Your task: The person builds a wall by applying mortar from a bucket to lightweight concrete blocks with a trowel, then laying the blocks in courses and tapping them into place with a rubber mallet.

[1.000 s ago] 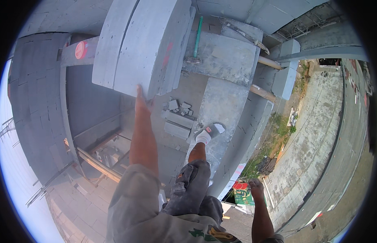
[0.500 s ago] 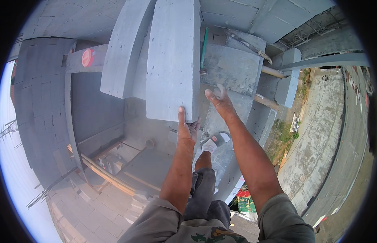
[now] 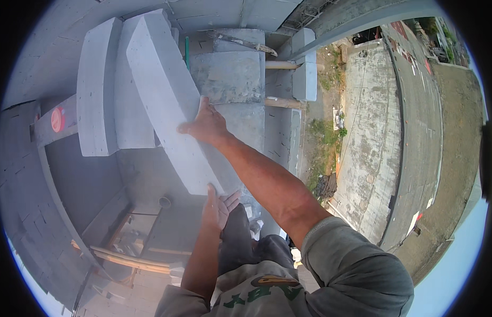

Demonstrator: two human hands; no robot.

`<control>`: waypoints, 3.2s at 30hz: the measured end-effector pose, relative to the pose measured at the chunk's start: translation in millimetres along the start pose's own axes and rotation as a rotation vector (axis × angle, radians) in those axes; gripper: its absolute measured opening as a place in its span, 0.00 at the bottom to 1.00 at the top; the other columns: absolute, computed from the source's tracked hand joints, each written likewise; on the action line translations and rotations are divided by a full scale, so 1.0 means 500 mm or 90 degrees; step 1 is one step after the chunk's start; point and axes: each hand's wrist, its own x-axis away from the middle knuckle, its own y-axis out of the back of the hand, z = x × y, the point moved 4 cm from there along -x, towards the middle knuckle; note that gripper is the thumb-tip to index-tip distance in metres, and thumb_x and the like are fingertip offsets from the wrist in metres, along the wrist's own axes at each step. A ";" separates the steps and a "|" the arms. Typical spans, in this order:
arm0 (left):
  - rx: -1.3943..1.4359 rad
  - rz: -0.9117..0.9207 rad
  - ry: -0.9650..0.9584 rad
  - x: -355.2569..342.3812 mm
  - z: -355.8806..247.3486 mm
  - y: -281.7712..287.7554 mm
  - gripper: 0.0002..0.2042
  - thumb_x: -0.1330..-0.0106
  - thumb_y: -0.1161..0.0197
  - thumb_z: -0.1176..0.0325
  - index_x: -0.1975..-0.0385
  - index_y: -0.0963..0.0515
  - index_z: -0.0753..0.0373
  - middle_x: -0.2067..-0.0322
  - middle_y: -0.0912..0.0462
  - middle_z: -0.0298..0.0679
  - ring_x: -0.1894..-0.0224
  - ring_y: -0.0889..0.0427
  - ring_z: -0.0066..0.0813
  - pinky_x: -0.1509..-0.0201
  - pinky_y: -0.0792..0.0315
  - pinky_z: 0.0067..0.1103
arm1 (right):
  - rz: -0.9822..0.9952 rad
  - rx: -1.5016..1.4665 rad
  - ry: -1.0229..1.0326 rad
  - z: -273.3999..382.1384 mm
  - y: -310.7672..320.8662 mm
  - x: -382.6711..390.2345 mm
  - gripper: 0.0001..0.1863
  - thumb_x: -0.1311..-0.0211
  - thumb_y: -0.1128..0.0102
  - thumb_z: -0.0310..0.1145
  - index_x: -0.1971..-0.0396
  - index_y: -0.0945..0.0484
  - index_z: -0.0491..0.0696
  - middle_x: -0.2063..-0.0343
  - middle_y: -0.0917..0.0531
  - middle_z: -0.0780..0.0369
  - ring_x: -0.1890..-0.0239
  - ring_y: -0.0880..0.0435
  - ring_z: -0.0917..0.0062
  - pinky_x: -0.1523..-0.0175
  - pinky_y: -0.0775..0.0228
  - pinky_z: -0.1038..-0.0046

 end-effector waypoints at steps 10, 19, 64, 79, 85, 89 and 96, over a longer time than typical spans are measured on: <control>0.422 0.831 0.172 -0.186 0.102 0.290 0.46 0.35 0.63 0.29 0.33 0.47 0.68 0.38 0.34 0.50 0.35 0.35 0.49 0.36 0.38 0.40 | 0.067 0.276 -0.016 -0.035 0.152 0.428 0.53 0.60 0.32 0.44 0.36 0.49 0.39 0.49 0.30 0.47 0.44 0.26 0.55 0.43 0.31 0.58; 0.167 0.028 0.240 0.013 0.714 0.051 0.32 0.28 0.68 0.40 0.35 0.37 0.55 0.36 0.34 0.42 0.34 0.36 0.43 0.32 0.41 0.38 | 0.010 0.313 -0.331 -0.443 0.188 1.024 0.54 0.61 0.28 0.46 0.36 0.47 0.34 0.54 0.28 0.48 0.49 0.24 0.57 0.46 0.28 0.63; -0.302 0.104 0.112 -0.797 0.974 0.024 0.36 0.30 0.62 0.39 0.30 0.48 0.60 0.27 0.53 0.40 0.26 0.56 0.34 0.25 0.67 0.34 | -0.504 0.202 -0.335 -1.298 0.240 0.503 0.47 0.61 0.23 0.40 0.43 0.42 0.39 0.48 0.29 0.47 0.45 0.27 0.53 0.41 0.35 0.57; -0.350 0.204 0.227 -1.001 0.978 -0.056 0.42 0.32 0.71 0.33 0.28 0.59 0.61 0.26 0.60 0.38 0.25 0.62 0.33 0.26 0.72 0.31 | -0.417 0.165 -0.375 -1.390 0.151 0.295 0.47 0.63 0.21 0.40 0.44 0.41 0.40 0.48 0.28 0.46 0.44 0.28 0.53 0.40 0.36 0.60; -0.377 0.146 0.219 -1.017 0.967 -0.069 0.42 0.31 0.71 0.34 0.28 0.61 0.61 0.26 0.62 0.38 0.25 0.62 0.33 0.25 0.71 0.30 | -0.383 0.190 -0.384 -1.415 0.138 0.248 0.48 0.62 0.21 0.41 0.44 0.43 0.39 0.47 0.29 0.46 0.43 0.28 0.53 0.40 0.35 0.59; -0.385 0.168 0.209 -1.037 0.952 -0.072 0.42 0.31 0.70 0.33 0.28 0.62 0.61 0.26 0.63 0.38 0.25 0.63 0.33 0.25 0.70 0.30 | -0.378 0.182 -0.362 -1.410 0.136 0.217 0.47 0.62 0.21 0.40 0.45 0.43 0.39 0.47 0.31 0.47 0.43 0.29 0.52 0.41 0.34 0.58; -0.407 0.186 0.199 -1.047 0.931 -0.080 0.44 0.33 0.69 0.31 0.28 0.62 0.60 0.26 0.62 0.38 0.25 0.63 0.35 0.25 0.69 0.31 | -0.373 0.209 -0.345 -1.425 0.123 0.182 0.46 0.62 0.23 0.41 0.45 0.42 0.39 0.49 0.29 0.44 0.43 0.30 0.51 0.40 0.36 0.59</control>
